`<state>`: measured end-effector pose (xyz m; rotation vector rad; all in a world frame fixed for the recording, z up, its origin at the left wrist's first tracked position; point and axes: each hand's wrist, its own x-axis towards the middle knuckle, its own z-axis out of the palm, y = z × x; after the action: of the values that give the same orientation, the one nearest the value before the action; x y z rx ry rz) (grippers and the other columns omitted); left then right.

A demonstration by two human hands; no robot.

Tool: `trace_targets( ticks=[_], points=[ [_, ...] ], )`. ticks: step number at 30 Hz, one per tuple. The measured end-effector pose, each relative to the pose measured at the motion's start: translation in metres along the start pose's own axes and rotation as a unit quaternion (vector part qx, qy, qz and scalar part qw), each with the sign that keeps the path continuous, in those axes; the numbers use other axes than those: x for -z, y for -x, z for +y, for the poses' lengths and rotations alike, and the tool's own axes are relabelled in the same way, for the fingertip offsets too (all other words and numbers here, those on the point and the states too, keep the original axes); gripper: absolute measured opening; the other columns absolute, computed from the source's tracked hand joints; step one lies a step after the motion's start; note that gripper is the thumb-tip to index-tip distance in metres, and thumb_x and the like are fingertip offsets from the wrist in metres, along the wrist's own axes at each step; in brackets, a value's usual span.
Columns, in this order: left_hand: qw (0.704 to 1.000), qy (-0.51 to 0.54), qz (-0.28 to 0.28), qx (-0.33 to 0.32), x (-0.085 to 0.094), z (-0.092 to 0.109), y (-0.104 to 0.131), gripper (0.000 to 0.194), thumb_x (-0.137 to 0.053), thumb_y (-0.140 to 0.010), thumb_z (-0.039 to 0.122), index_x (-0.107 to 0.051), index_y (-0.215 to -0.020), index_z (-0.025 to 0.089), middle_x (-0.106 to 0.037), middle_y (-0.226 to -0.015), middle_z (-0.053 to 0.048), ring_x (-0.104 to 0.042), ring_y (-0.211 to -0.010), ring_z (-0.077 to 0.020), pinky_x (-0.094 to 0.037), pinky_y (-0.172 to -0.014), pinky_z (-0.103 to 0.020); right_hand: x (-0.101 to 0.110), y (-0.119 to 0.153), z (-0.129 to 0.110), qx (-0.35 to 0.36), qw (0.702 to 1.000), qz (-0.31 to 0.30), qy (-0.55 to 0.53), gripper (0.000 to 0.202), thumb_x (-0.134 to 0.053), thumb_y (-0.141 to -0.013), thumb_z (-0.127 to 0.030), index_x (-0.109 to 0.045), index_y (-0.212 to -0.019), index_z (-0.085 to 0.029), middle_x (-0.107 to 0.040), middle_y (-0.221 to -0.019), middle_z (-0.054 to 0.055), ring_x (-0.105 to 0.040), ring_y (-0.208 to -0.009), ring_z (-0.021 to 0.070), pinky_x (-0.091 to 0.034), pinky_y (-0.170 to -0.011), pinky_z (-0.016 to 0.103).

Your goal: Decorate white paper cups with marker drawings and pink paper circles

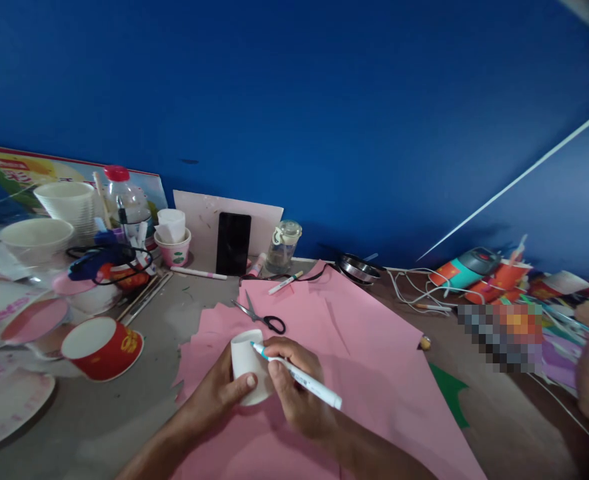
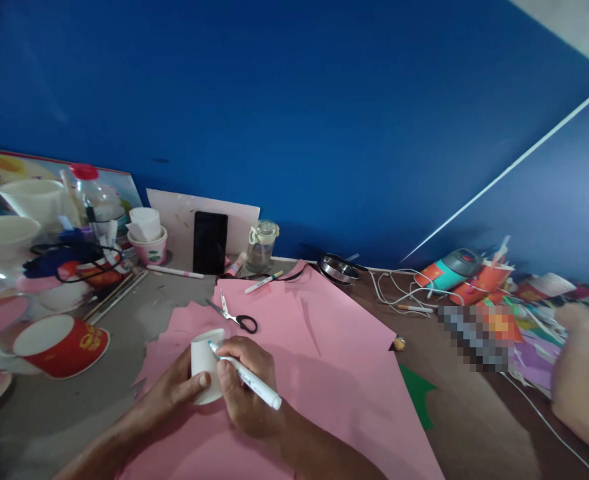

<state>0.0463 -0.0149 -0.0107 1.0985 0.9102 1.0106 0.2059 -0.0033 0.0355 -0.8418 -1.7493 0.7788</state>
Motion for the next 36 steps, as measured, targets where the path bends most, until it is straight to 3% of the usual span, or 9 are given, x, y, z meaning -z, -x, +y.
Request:
trace_targets(
  ticks=[27, 36],
  points=[
    [1.000, 0.006, -0.001, 0.002, -0.0015, -0.0016, 0.0000, 0.070, -0.065, -0.071, 0.065, -0.051, -0.120, 0.017, -0.059, -0.097, -0.008, -0.051, -0.085, -0.0229, -0.043, -0.071, -0.030, 0.0015, 0.0048, 0.0033, -0.035, 0.999, -0.007, -0.017, 0.011, -0.048, -0.090, -0.022, -0.059, -0.091, -0.019, -0.069, -0.088, 0.008, -0.065, -0.077, 0.0188, -0.050, -0.065, 0.027],
    [1.000, 0.016, -0.005, 0.014, -0.0013, -0.0029, 0.0005, 0.072, -0.066, -0.071, 0.064, -0.049, -0.122, 0.017, -0.057, -0.096, -0.006, -0.050, -0.085, -0.0218, -0.042, -0.070, -0.030, 0.0009, 0.0049, 0.0053, -0.051, 0.999, -0.001, -0.013, 0.013, -0.048, -0.091, -0.026, -0.059, -0.093, -0.019, -0.067, -0.079, 0.005, -0.057, -0.060, 0.0145, -0.044, -0.053, 0.025]
  ],
)
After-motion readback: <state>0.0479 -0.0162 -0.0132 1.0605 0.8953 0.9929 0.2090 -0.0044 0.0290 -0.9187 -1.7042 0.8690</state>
